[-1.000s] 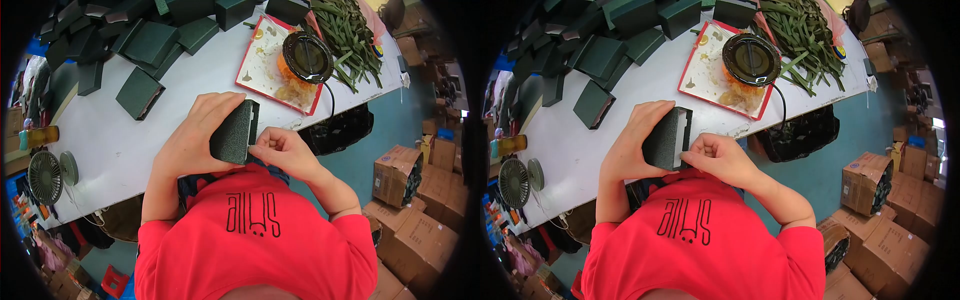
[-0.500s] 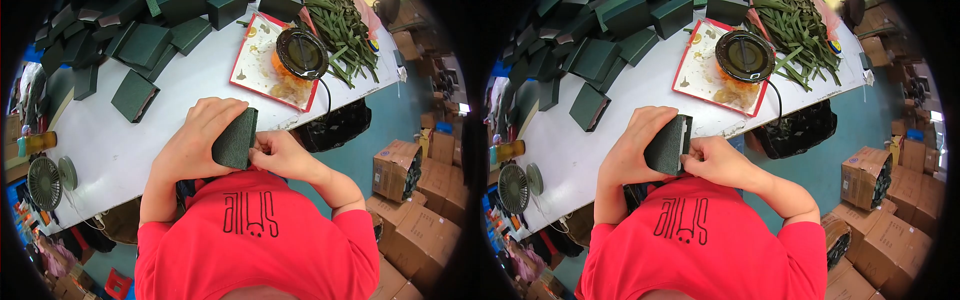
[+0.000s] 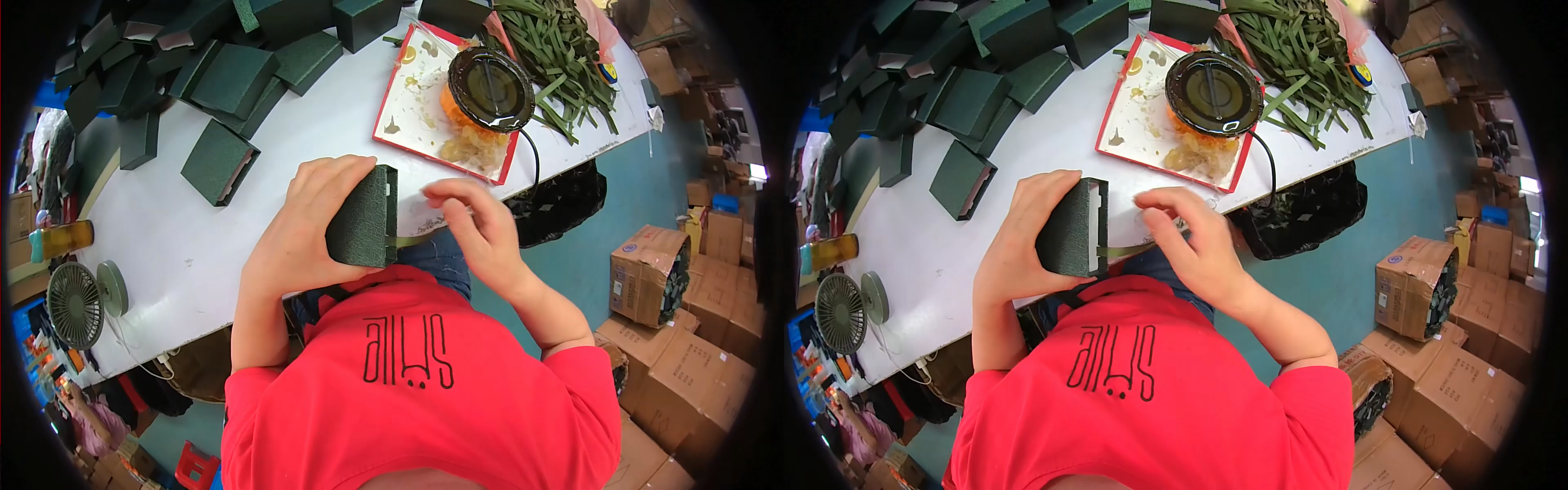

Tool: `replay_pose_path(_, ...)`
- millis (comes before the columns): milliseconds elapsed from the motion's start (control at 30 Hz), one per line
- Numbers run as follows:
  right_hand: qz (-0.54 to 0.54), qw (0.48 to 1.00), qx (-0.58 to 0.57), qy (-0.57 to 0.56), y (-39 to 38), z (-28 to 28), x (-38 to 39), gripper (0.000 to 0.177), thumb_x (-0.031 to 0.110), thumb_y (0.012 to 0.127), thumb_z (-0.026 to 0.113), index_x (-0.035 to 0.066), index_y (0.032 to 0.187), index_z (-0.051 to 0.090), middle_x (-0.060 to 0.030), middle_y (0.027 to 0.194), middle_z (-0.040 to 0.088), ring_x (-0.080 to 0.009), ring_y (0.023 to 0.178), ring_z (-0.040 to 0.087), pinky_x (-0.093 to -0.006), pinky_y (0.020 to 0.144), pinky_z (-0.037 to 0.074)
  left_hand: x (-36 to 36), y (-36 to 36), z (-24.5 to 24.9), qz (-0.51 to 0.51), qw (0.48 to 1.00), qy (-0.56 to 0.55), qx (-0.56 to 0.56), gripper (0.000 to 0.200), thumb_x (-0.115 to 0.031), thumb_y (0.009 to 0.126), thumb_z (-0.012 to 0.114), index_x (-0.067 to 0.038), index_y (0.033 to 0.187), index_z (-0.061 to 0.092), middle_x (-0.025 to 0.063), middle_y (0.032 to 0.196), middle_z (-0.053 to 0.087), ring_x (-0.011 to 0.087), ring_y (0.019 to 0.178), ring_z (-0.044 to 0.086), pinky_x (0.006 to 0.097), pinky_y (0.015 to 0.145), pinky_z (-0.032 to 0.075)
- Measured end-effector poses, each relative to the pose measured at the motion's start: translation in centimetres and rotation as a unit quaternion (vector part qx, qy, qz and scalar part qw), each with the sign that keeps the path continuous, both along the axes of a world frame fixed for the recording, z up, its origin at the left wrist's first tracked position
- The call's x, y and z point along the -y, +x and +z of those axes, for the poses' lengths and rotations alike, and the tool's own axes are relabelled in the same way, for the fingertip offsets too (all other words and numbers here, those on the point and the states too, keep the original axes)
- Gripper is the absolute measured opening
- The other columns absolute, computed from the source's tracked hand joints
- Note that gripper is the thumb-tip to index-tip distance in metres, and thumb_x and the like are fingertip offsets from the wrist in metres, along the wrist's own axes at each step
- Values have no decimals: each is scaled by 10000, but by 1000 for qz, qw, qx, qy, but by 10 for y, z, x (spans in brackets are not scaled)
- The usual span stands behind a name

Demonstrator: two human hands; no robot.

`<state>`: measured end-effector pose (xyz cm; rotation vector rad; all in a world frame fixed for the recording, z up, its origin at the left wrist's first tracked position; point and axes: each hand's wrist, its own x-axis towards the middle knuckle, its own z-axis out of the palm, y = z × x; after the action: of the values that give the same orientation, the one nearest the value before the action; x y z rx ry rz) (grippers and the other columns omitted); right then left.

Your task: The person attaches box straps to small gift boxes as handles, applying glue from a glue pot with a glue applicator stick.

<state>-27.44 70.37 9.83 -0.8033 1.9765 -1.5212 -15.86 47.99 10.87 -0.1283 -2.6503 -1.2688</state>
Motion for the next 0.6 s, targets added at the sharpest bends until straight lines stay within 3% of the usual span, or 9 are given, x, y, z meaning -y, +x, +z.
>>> replay_pose_path(33,-25,989,-145,-19,-1,0,-6,233,160,983,558,-13,870,665,-95,822,680,-132,655,619,-270,629,498,1,0,1,6,1000,-5,2,939,-158,532,869,-32,1374,473,151,1340,513,369,1212,470,435,1036,394)
replay_pose_path(67,56,996,-62,-14,1,8,-17,249,150,985,548,-10,835,666,-85,772,683,-146,617,614,-274,611,501,1,-1,1,16,1000,-8,-6,943,-156,531,870,-31,1376,472,155,1341,511,371,1214,469,436,1036,395)
replay_pose_path(100,117,990,54,-60,7,8,-17,364,182,1013,489,4,753,671,-61,685,661,-98,524,542,-234,504,432,-1,-1,0,25,1000,-11,-14,947,-154,530,871,-31,1378,470,158,1342,510,374,1217,468,438,1035,396)
replay_pose_path(167,199,940,256,101,16,18,-15,347,216,1021,489,-20,890,707,-59,711,683,-94,521,523,-227,519,423,-4,-2,0,31,999,-11,-23,951,-152,529,873,-30,1381,469,161,1344,508,378,1221,466,440,1034,398)
replay_pose_path(267,185,900,392,48,23,-7,-10,321,229,1025,519,-30,1158,654,-78,877,718,-96,562,531,-219,548,426,-9,-4,2,22,999,-2,-27,971,-158,508,878,-26,1379,471,162,1347,508,379,1234,462,440,1038,394)
replay_pose_path(367,-40,838,516,-171,35,-19,-12,396,213,1014,558,-31,1326,531,-115,1163,671,-84,634,571,-208,581,455,-12,-3,0,20,1000,1,-17,1009,-175,463,883,-19,1373,476,166,1349,511,375,1253,459,435,1051,383)
replay_pose_path(400,-65,831,516,-199,31,-21,-16,442,222,1018,556,-19,1379,469,-128,1221,642,-82,657,566,-202,600,467,-11,-1,0,25,1000,-3,-9,1011,-180,463,886,-18,1373,477,168,1348,510,376,1252,460,436,1050,383)
replay_pose_path(500,-204,822,478,-232,19,-23,-26,392,227,1019,553,-12,1327,513,-118,1170,661,-69,673,585,-200,612,491,-6,3,-1,36,999,-17,2,1014,-200,463,891,-12,1371,480,176,1346,509,379,1249,464,432,1052,381)
replay_pose_path(600,-262,806,453,-275,-2,-22,-36,335,227,1018,551,9,1272,544,-92,1094,679,-54,720,616,-195,653,535,1,11,-8,55,998,-29,6,1021,-218,471,890,-14,1381,473,174,1345,510,370,1252,462,426,1056,375)
